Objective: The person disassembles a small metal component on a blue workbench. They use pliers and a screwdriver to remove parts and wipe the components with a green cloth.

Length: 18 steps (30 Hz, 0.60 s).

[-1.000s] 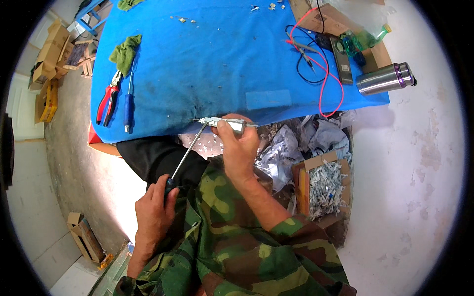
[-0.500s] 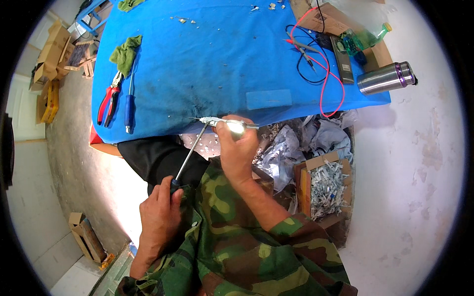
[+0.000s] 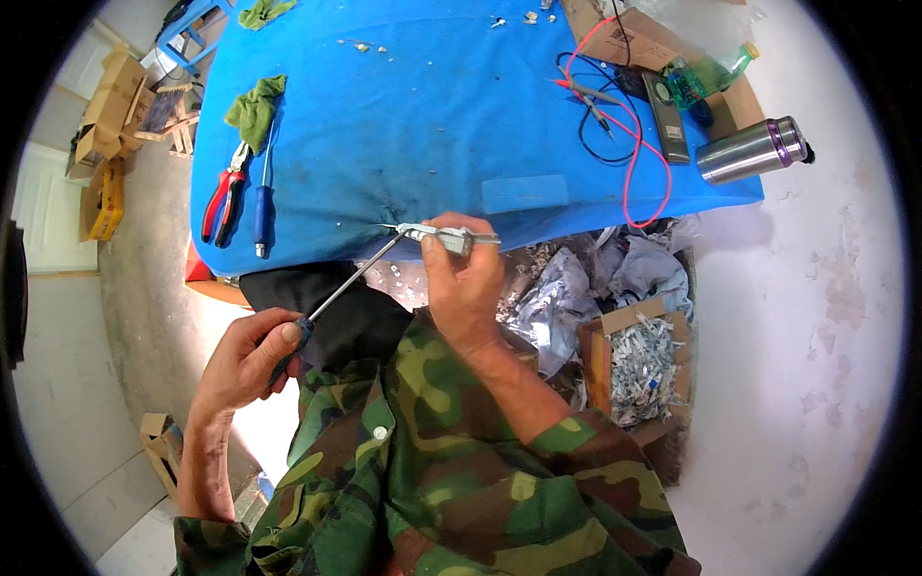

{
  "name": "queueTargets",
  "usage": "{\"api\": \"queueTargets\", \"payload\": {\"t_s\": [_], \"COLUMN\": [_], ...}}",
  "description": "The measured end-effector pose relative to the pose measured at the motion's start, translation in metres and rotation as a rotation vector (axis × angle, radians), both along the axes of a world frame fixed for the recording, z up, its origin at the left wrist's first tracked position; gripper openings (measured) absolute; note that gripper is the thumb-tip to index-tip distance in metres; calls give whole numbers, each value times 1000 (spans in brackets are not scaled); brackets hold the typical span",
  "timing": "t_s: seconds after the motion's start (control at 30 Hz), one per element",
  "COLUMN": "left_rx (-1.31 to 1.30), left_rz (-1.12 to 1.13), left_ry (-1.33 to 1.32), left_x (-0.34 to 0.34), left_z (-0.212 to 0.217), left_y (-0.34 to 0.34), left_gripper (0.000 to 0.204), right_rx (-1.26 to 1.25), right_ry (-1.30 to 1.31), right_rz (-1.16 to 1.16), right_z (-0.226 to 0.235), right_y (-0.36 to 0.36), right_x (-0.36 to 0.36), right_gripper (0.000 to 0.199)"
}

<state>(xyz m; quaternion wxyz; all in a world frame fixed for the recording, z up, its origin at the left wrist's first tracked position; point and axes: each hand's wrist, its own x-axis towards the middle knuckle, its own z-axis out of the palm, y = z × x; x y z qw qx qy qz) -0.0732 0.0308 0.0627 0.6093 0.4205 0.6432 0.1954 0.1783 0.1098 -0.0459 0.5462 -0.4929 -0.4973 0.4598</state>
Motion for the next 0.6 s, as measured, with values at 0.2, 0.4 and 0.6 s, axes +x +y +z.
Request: {"api": "queueTargets", "payload": {"t_s": [0.2, 0.4, 0.6], "left_rx": [-94, -40, 375], "left_rz": [64, 80, -32], "left_ry": [-200, -149, 214], "left_x": [-18, -6, 24], "left_z": [-15, -15, -20], "left_y": [-1, -5, -37], "left_gripper": [38, 40, 51], "right_rx": [122, 37, -169], "right_ry": [-34, 19, 125], "right_rz": [70, 10, -75], "right_z": [-6, -4, -3], "right_y": [3, 2, -2], "right_x": [1, 1, 5], "right_gripper": [25, 23, 28]}}
